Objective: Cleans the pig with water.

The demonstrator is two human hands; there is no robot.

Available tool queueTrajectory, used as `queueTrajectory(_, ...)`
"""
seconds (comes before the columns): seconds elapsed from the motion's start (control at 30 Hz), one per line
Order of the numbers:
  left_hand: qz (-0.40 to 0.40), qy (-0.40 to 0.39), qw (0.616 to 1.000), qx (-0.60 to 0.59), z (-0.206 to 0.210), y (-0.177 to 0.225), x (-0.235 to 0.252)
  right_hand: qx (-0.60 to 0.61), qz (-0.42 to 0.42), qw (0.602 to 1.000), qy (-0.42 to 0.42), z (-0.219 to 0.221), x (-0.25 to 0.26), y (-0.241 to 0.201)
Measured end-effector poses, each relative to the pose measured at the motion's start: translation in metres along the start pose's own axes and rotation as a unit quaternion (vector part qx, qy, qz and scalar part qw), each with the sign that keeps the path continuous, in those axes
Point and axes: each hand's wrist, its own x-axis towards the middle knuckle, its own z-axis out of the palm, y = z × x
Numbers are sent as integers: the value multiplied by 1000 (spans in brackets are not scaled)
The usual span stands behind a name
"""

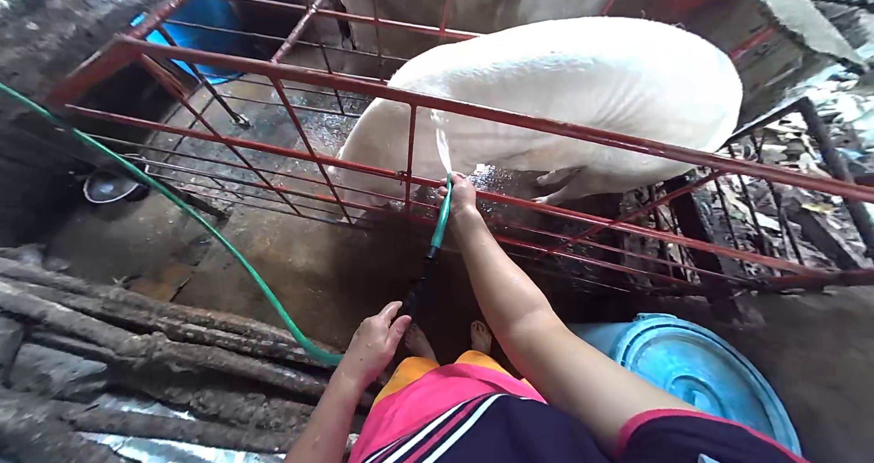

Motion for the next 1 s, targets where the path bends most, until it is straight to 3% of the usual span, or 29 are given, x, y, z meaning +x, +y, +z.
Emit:
queueTrajectory(0.2,45,51,998,3,20,5,-4,-68,35,996,-51,17,-5,-16)
queueTrajectory(0.33,34,44,998,11,27,3,-7,-87,60,993,-52,6,-5,-13)
queueTrajectory(0.53,-6,-23,1000,17,30,11,-4,-83,79,993,35,-38,-3,-1)
queueTrajectory(0.77,5,-25,999,25,35,20,4,-20,17,999,33,-47,-4,-25)
queueTrajectory(1.0,-34,-106,991,81,48,46,34,-10,18,990,143,-110,16,-36)
